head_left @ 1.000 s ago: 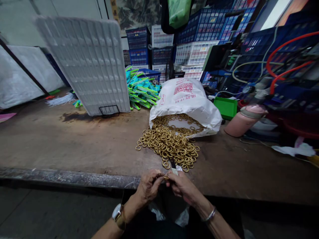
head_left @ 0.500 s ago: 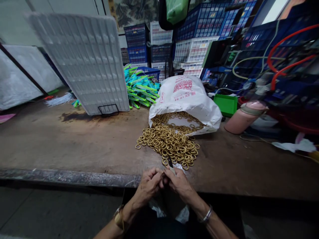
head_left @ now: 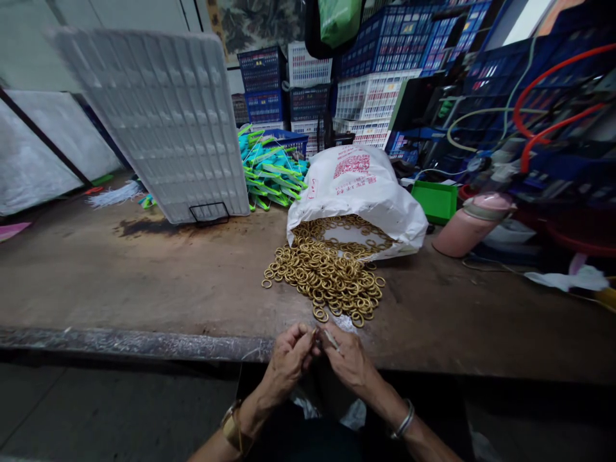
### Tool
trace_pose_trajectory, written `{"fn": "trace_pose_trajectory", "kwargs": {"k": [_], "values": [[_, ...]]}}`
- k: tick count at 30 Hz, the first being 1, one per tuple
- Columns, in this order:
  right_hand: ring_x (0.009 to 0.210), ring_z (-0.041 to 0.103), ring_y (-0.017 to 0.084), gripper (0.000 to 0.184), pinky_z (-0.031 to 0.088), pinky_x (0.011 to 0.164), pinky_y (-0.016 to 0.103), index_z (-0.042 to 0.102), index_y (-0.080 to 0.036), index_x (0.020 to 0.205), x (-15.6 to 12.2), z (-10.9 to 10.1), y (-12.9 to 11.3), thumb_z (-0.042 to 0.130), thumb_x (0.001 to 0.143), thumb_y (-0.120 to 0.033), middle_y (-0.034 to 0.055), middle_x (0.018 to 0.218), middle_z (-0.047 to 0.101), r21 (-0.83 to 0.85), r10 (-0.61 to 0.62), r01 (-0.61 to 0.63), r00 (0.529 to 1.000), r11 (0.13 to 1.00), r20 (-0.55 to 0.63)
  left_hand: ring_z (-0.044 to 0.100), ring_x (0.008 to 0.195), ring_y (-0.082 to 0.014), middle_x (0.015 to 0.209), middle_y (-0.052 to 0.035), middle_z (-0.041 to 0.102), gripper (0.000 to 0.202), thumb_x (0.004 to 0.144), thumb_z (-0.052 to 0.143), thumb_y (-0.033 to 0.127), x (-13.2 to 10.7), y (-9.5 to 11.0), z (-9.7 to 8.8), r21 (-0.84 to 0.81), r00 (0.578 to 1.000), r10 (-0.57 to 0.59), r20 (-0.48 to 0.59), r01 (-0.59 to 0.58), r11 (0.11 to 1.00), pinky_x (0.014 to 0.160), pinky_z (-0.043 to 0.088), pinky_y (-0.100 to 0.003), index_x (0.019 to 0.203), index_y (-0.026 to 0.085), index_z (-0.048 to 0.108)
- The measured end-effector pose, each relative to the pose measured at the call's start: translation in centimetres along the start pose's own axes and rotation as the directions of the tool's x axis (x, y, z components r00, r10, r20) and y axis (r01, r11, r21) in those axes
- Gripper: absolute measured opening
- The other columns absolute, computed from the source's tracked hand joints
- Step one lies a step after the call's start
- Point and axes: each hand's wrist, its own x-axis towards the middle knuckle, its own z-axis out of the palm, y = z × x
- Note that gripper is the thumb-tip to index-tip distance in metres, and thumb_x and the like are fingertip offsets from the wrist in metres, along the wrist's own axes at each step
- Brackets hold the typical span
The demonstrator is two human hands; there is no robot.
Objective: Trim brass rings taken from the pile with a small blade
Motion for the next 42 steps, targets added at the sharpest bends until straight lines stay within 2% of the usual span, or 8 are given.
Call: {"fn": "trace_pose_trajectory", "kwargs": {"k": [4, 8, 14, 17, 21, 28, 31, 42], "values": [[0.055, 0.044, 0.011, 0.021, 0.028, 0.054, 0.022, 0.046, -0.02, 0.074, -0.7, 0.3, -0.2, 0.036, 0.062, -0.007, -0.0023, 0.06, 0.05, -0.224, -0.059, 0.071, 0.996, 0.972, 0.06, 0.029, 0.04, -0.0031, 0.053, 0.0049, 0.045, 0.033, 0.07, 0.057, 0.047, 0.3, -0.6, -0.2, 0.035, 0.998, 0.064, -0.006, -0.064, 0.997, 0.039, 0.018, -0.018, 0.066, 0.016, 0.045], [0.057, 0.048, 0.013, 0.025, 0.026, 0.054, 0.023, 0.047, -0.02, 0.081, -0.6, 0.6, -0.3, 0.037, 0.062, -0.007, -0.0004, 0.065, 0.055, -0.375, -0.062, 0.075, 0.997, 0.924, 0.046, 0.028, 0.039, -0.003, 0.051, 0.0057, 0.044, 0.031, 0.073, 0.053, 0.046, 0.1, -0.8, -0.5, 0.087, 0.998, 0.063, -0.017, -0.061, 0.994, 0.038, 0.018, -0.018, 0.067, 0.016, 0.045], [0.056, 0.049, 0.013, 0.022, 0.022, 0.052, 0.024, 0.052, -0.018, 0.085, 0.8, -0.5, 1.2, 0.038, 0.072, -0.009, 0.003, 0.067, 0.059, -0.533, 0.05, -0.089, 0.995, 0.842, -0.086, 0.03, 0.036, -0.0023, 0.052, 0.0042, 0.048, 0.029, 0.075, 0.053, 0.044, -2.0, 0.9, -0.2, 0.085, 0.999, -0.048, 0.009, 0.047, 0.995, 0.037, 0.019, -0.017, 0.07, 0.016, 0.05], [0.054, 0.049, 0.012, 0.017, 0.02, 0.051, 0.025, 0.053, -0.018, 0.081, 1.6, -1.2, 1.8, 0.039, 0.075, -0.011, 0.0019, 0.063, 0.058, -0.553, 0.073, -0.15, 0.985, 0.82, -0.159, 0.031, 0.037, -0.0019, 0.059, 0.0024, 0.053, 0.031, 0.072, 0.056, 0.046, -2.3, 1.5, -0.5, -0.11, 0.995, -0.095, 0.01, 0.096, 0.989, 0.035, 0.019, -0.016, 0.07, 0.016, 0.049], [0.056, 0.051, 0.012, 0.011, 0.021, 0.052, 0.024, 0.053, -0.019, 0.081, 2.6, -0.7, 1.3, 0.042, 0.08, -0.02, 0.0019, 0.066, 0.06, -0.535, 0.023, -0.157, 0.968, 0.83, -0.249, 0.041, 0.044, -0.0042, 0.072, -0.0029, 0.058, 0.03, 0.07, 0.059, 0.042, -1.6, 1.2, -1.3, -0.281, 0.991, -0.111, -0.069, 0.088, 0.956, 0.036, 0.025, -0.016, 0.071, 0.014, 0.05], [0.062, 0.056, 0.015, 0.015, 0.021, 0.053, 0.025, 0.052, -0.02, 0.088, 3.4, 0.8, -0.6, 0.045, 0.081, -0.031, 0.0042, 0.075, 0.063, -0.62, 0.025, -0.159, 0.975, 0.768, -0.219, 0.048, 0.05, -0.0073, 0.068, -0.0011, 0.057, 0.019, 0.072, 0.058, 0.029, -0.9, 0.4, -3.2, -0.484, 0.99, -0.142, -0.011, 0.119, 0.867, 0.039, 0.031, -0.015, 0.086, 0.016, 0.054], [0.066, 0.056, 0.015, 0.016, 0.023, 0.054, 0.025, 0.051, -0.02, 0.088, 3.4, 0.6, -0.8, 0.043, 0.082, -0.031, 0.0042, 0.077, 0.063, -0.627, 0.048, -0.17, 0.977, 0.761, -0.207, 0.051, 0.056, -0.0078, 0.07, -0.0028, 0.056, 0.013, 0.073, 0.057, 0.025, -0.8, 0.1, -3.9, -0.574, 0.979, -0.204, 0.018, 0.177, 0.799, 0.041, 0.034, -0.015, 0.076, 0.012, 0.056], [0.066, 0.051, 0.013, 0.012, 0.024, 0.055, 0.026, 0.05, -0.02, 0.089, 3.0, 0.6, -0.3, 0.042, 0.079, -0.021, 0.0022, 0.085, 0.056, -0.631, 0.006, -0.148, 0.975, 0.762, -0.221, 0.05, 0.056, -0.0082, 0.065, -0.0015, 0.052, 0.036, 0.07, 0.062, 0.034, -0.2, 0.1, -3.1, -0.599, 0.968, -0.248, 0.045, 0.225, 0.769, 0.039, 0.032, -0.014, 0.049, 0.013, 0.043]]}}
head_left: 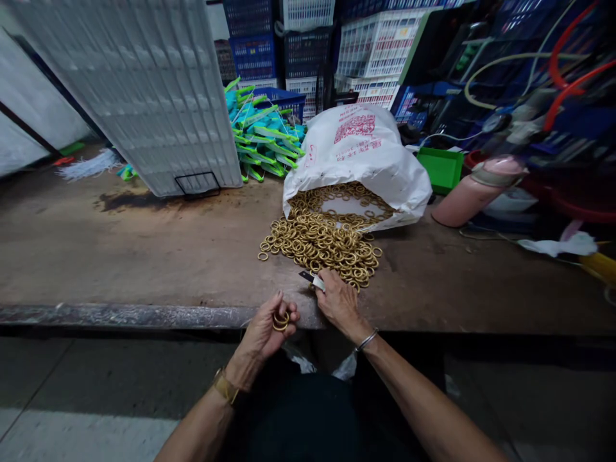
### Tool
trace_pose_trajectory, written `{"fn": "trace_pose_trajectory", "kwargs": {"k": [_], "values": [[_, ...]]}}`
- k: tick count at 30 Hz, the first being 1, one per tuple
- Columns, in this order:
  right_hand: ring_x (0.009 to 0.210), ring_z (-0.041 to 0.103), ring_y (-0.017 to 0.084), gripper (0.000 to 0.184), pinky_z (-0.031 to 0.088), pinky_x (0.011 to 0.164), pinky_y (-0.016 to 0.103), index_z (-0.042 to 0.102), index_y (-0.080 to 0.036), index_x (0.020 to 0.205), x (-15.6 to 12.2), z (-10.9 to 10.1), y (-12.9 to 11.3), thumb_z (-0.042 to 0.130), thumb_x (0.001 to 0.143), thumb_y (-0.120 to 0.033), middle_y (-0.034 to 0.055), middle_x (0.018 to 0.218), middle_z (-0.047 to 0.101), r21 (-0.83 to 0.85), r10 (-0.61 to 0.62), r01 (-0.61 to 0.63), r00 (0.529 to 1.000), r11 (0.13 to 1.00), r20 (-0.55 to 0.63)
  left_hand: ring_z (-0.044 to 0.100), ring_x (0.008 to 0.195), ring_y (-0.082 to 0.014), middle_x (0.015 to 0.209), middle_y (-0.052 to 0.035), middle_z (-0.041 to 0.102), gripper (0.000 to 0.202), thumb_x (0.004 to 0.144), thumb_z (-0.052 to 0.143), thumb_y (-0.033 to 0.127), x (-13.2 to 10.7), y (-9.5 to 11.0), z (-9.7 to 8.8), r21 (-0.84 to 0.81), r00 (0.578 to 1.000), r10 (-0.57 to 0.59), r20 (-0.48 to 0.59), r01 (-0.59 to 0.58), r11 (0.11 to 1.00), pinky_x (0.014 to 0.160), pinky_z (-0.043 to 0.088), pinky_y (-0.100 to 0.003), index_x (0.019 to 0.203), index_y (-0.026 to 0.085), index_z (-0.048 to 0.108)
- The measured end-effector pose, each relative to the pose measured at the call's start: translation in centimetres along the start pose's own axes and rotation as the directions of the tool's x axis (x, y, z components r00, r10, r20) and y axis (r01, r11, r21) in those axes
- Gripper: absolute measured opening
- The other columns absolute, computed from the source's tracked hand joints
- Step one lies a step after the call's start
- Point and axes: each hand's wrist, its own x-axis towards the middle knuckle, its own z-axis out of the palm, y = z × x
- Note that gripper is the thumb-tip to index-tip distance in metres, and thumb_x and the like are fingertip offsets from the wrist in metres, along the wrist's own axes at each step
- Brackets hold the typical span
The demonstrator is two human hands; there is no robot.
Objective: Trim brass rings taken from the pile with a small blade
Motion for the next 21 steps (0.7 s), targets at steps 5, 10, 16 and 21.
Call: {"fn": "trace_pose_trajectory", "kwargs": {"k": [5, 10, 16, 21], "values": [[0.062, 0.048, 0.013, 0.01, 0.024, 0.055, 0.025, 0.05, -0.02, 0.082, 0.1, -0.1, 0.7, 0.042, 0.077, -0.018, 0.001, 0.074, 0.056, 0.151, -0.021, 0.024, 1.0, 0.988, -0.02, 0.042, 0.046, -0.0041, 0.061, 0.0007, 0.051, 0.032, 0.067, 0.065, 0.036, 0.3, -0.3, 1.0, 0.101, 0.998, 0.054, -0.012, -0.052, 0.994, 0.036, 0.024, -0.014, 0.057, 0.013, 0.045], [0.052, 0.039, 0.01, 0.013, 0.026, 0.052, 0.022, 0.046, -0.02, 0.064, 0.7, 0.0, 1.8, 0.041, 0.075, -0.025, -0.004, 0.055, 0.044, 0.488, 0.048, -0.061, 0.998, 0.871, 0.04, 0.037, 0.042, -0.0031, 0.065, 0.0017, 0.053, 0.026, 0.068, 0.063, 0.037, 0.9, -0.6, 1.6, 0.317, 0.986, 0.167, 0.002, -0.159, 0.935, 0.035, 0.022, -0.014, 0.075, 0.015, 0.051], [0.041, 0.029, 0.005, 0.009, 0.023, 0.041, 0.018, 0.045, -0.019, 0.062, 0.2, -1.3, 1.6, 0.047, 0.066, -0.027, -0.009, 0.049, 0.034, 0.837, 0.032, -0.34, 0.932, 0.429, 0.362, 0.051, 0.059, -0.0095, 0.072, -0.0013, 0.06, 0.022, 0.073, 0.057, 0.028, 2.0, -1.7, 2.0, 0.694, 0.895, 0.401, 0.197, -0.416, 0.588, 0.056, 0.04, -0.019, 0.091, 0.016, 0.059], [0.031, 0.017, 0.001, 0.018, 0.011, 0.032, 0.016, 0.041, -0.021, 0.072, -0.7, -2.4, 0.6, 0.051, 0.064, -0.033, -0.0113, 0.049, 0.04, 0.792, -0.103, -0.596, 0.786, 0.133, 0.609, 0.055, 0.075, -0.0154, 0.078, -0.0034, 0.063, 0.019, 0.078, 0.05, 0.027, 2.0, -1.7, 2.2, 0.77, 0.837, 0.434, 0.333, -0.508, 0.387, 0.073, 0.041, -0.024, 0.084, 0.016, 0.064]]}}
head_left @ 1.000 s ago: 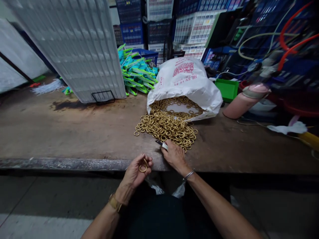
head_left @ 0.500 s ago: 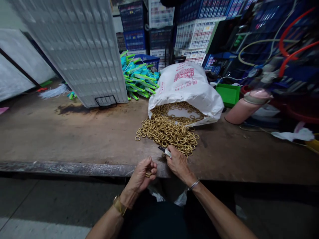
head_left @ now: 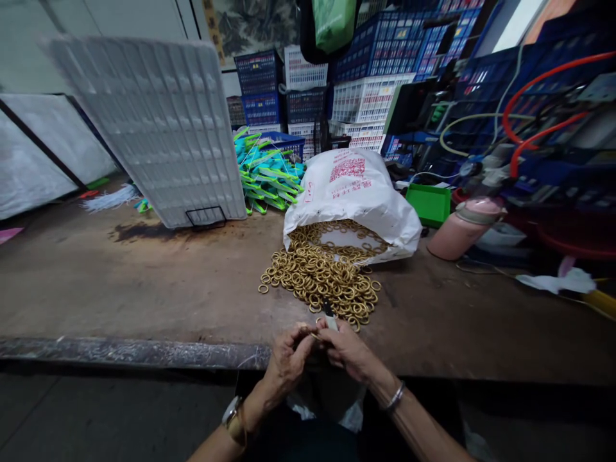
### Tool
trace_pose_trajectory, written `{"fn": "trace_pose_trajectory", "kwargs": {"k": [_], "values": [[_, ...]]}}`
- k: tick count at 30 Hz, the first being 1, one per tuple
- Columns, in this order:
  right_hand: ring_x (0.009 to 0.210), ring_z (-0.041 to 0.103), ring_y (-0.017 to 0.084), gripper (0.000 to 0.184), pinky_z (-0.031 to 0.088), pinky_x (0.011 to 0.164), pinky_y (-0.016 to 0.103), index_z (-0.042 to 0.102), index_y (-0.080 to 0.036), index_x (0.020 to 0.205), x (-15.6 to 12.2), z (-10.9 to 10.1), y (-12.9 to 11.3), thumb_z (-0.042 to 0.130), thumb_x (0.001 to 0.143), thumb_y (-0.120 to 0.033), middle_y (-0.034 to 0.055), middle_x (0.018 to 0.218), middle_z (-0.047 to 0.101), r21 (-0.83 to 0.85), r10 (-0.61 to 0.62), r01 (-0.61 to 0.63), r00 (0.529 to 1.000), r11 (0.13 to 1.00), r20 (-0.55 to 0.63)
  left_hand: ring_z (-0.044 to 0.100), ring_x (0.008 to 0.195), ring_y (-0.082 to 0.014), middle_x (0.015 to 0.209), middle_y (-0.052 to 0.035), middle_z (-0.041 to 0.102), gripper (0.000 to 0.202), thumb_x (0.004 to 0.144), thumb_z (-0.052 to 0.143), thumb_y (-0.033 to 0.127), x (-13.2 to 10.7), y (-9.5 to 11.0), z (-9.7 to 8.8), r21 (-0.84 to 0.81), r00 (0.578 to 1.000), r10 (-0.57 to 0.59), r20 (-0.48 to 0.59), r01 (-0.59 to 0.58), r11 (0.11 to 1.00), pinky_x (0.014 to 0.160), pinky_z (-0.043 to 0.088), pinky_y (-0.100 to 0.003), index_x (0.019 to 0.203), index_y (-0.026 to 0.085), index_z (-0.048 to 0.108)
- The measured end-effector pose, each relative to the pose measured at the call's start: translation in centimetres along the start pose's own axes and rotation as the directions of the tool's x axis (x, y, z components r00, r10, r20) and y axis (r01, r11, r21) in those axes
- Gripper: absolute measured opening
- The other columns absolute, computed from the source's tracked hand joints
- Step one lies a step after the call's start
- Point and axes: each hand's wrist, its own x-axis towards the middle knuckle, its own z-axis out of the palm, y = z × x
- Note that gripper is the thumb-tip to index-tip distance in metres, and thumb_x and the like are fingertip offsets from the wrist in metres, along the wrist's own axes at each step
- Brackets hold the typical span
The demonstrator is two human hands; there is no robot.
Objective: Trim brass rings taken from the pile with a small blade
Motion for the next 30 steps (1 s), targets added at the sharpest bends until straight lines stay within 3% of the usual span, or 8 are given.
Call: {"fn": "trace_pose_trajectory", "kwargs": {"k": [4, 8, 11, 15, 20, 23, 26, 30], "values": [[0.031, 0.021, 0.001, 0.026, 0.013, 0.031, 0.016, 0.042, -0.02, 0.074, -0.1, 0.3, 0.1, 0.045, 0.07, -0.046, -0.0078, 0.054, 0.047, -0.023, -0.069, 0.068, 0.996, 0.997, -0.053, 0.05, 0.061, -0.0122, 0.063, -0.0002, 0.059, 0.02, 0.077, 0.051, 0.029, 0.0, 0.6, -0.2, 0.036, 0.998, -0.058, -0.04, 0.059, 0.998, 0.062, 0.039, -0.022, 0.069, 0.015, 0.062], [0.04, 0.032, 0.004, 0.027, 0.025, 0.039, 0.018, 0.045, -0.018, 0.06, 0.4, 0.3, 0.3, 0.043, 0.071, -0.042, -0.0054, 0.052, 0.044, -0.305, -0.281, 0.227, 0.949, 0.925, -0.144, 0.047, 0.058, -0.0104, 0.061, 0.0006, 0.055, 0.019, 0.075, 0.054, 0.03, -0.1, 1.0, -0.2, -0.074, 0.99, -0.139, -0.038, 0.136, 0.988, 0.057, 0.037, -0.02, 0.066, 0.014, 0.058], [0.05, 0.037, 0.008, 0.023, 0.031, 0.047, 0.02, 0.043, -0.018, 0.055, 0.7, 0.2, 0.2, 0.044, 0.07, -0.036, -0.0047, 0.052, 0.042, -0.461, -0.389, 0.277, 0.906, 0.843, -0.168, 0.037, 0.047, -0.0063, 0.053, 0.0042, 0.045, 0.026, 0.076, 0.053, 0.036, -0.1, 0.9, -0.1, -0.155, 0.97, -0.241, 0.009, 0.239, 0.958, 0.047, 0.029, -0.018, 0.062, 0.014, 0.053], [0.052, 0.036, 0.009, 0.023, 0.031, 0.049, 0.02, 0.043, -0.018, 0.056, 0.7, 0.2, 0.1, 0.043, 0.07, -0.036, -0.005, 0.052, 0.041, -0.512, -0.427, 0.3, 0.892, 0.805, -0.149, 0.024, 0.038, -0.0033, 0.046, 0.0076, 0.035, 0.033, 0.076, 0.051, 0.044, 0.0, 0.4, -0.2, -0.262, 0.933, -0.341, 0.114, 0.36, 0.896, 0.039, 0.018, -0.018, 0.061, 0.015, 0.048], [0.049, 0.038, 0.009, 0.027, 0.031, 0.048, 0.021, 0.046, -0.018, 0.056, 1.0, 0.1, 0.3, 0.04, 0.074, -0.038, -0.0044, 0.05, 0.045, -0.445, -0.393, 0.3, 0.911, 0.844, -0.129, 0.022, 0.036, -0.0016, 0.051, 0.0074, 0.039, 0.032, 0.074, 0.053, 0.047, -0.1, -0.1, -0.2, -0.395, 0.922, -0.359, 0.143, 0.386, 0.834, 0.035, 0.014, -0.017, 0.067, 0.016, 0.047], [0.049, 0.041, 0.01, 0.029, 0.032, 0.05, 0.021, 0.047, -0.018, 0.059, 1.3, -0.2, 0.7, 0.037, 0.077, -0.039, -0.0032, 0.051, 0.047, -0.488, -0.391, 0.278, 0.909, 0.827, -0.145, 0.022, 0.035, -0.0012, 0.052, 0.007, 0.042, 0.031, 0.074, 0.053, 0.046, -0.2, -0.1, -0.1, -0.45, 0.922, -0.358, 0.149, 0.386, 0.805, 0.034, 0.012, -0.017, 0.069, 0.016, 0.047], [0.052, 0.041, 0.011, 0.025, 0.03, 0.052, 0.022, 0.045, -0.019, 0.06, 1.3, -0.4, 1.3, 0.035, 0.078, -0.033, -0.0028, 0.053, 0.046, -0.645, -0.463, 0.272, 0.875, 0.714, -0.144, 0.023, 0.035, -0.0011, 0.055, 0.0058, 0.045, 0.031, 0.074, 0.053, 0.046, -0.1, 0.1, -0.1, -0.476, 0.928, -0.353, 0.119, 0.365, 0.8, 0.033, 0.013, -0.016, 0.07, 0.016, 0.046], [0.054, 0.04, 0.011, 0.011, 0.026, 0.053, 0.022, 0.043, -0.02, 0.063, 0.9, -0.4, 1.8, 0.037, 0.068, -0.012, -0.0029, 0.056, 0.045, -0.828, -0.486, 0.274, 0.874, 0.489, 0.003, 0.025, 0.037, -0.0009, 0.059, 0.0045, 0.049, 0.032, 0.074, 0.053, 0.047, 0.1, 0.2, -0.2, -0.435, 0.935, -0.349, 0.07, 0.343, 0.833, 0.035, 0.016, -0.016, 0.07, 0.016, 0.045]]}}
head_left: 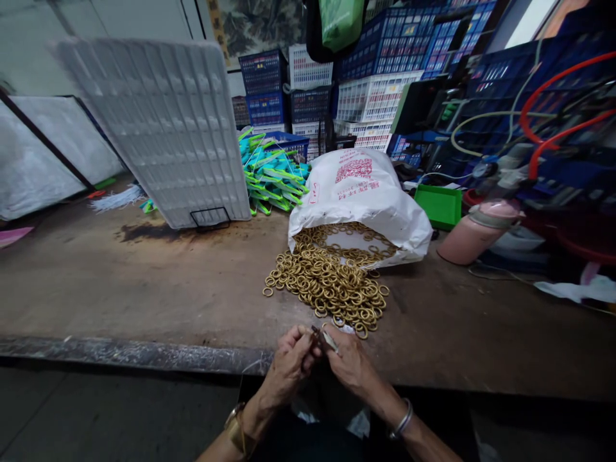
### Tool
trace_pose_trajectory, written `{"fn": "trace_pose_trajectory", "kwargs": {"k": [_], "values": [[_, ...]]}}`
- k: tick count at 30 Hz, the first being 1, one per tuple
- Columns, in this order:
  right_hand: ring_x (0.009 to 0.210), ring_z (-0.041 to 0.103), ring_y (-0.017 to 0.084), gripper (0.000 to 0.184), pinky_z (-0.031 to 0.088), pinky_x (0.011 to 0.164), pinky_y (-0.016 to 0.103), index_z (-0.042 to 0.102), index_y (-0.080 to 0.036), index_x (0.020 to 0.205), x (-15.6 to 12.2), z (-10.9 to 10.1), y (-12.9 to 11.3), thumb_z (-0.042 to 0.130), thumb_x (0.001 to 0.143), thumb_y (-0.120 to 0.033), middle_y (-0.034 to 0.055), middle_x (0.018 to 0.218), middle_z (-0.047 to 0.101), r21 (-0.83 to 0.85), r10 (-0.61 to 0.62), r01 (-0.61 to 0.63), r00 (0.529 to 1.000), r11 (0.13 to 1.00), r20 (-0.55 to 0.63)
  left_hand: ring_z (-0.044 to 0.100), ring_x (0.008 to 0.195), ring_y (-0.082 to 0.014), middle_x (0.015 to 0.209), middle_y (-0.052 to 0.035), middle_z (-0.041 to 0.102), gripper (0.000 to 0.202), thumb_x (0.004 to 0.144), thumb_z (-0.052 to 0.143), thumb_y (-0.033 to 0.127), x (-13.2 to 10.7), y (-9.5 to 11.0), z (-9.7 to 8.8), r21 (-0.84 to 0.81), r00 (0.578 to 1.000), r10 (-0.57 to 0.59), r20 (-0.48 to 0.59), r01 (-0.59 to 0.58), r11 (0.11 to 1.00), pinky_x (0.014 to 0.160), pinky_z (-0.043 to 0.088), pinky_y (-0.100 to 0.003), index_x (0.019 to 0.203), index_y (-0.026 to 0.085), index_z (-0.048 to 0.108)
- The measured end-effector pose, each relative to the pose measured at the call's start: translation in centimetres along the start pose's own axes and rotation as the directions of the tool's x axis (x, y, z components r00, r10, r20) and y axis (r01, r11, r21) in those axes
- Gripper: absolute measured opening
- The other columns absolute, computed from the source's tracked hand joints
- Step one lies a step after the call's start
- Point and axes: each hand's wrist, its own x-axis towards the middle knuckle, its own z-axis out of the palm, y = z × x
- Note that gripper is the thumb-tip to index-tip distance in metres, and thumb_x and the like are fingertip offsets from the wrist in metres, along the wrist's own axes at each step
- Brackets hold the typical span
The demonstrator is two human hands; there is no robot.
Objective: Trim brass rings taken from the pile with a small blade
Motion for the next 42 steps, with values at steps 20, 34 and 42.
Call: {"fn": "trace_pose_trajectory", "kwargs": {"k": [20, 34, 42], "values": [[0.064, 0.053, 0.014, 0.017, 0.024, 0.056, 0.024, 0.051, -0.019, 0.081, 0.3, -1.0, 1.6, 0.039, 0.073, -0.009, 0.0025, 0.072, 0.061, -0.349, 0.079, -0.118, 0.989, 0.93, -0.124, 0.036, 0.042, -0.0031, 0.072, -0.0026, 0.058, 0.032, 0.073, 0.054, 0.045, -1.6, 1.3, -0.5, -0.157, 0.999, -0.036, -0.017, 0.033, 0.987, 0.036, 0.021, -0.017, 0.071, 0.014, 0.05], [0.073, 0.053, 0.014, 0.024, 0.03, 0.061, 0.024, 0.052, -0.021, 0.088, 0.4, 0.0, 0.7, 0.039, 0.074, -0.007, 0.0031, 0.088, 0.057, -0.37, 0.095, -0.132, 0.989, 0.919, -0.117, 0.05, 0.056, -0.0083, 0.068, -0.0015, 0.054, 0.027, 0.068, 0.063, 0.036, -0.3, 0.5, -2.1, -0.398, 0.986, -0.164, -0.04, 0.134, 0.907, 0.04, 0.031, -0.016, 0.063, 0.014, 0.047], [0.059, 0.04, 0.01, 0.015, 0.033, 0.054, 0.02, 0.047, -0.018, 0.065, 0.7, -1.2, -1.1, 0.045, 0.075, -0.03, -0.0038, 0.059, 0.046, 0.393, 0.05, -0.076, 0.996, 0.916, 0.078, 0.036, 0.04, -0.0048, 0.051, 0.0062, 0.047, 0.032, 0.067, 0.062, 0.037, 0.4, 0.4, -0.6, 0.182, 0.992, 0.095, -0.083, -0.079, 0.98, 0.038, 0.028, -0.017, 0.089, 0.015, 0.055]]}}
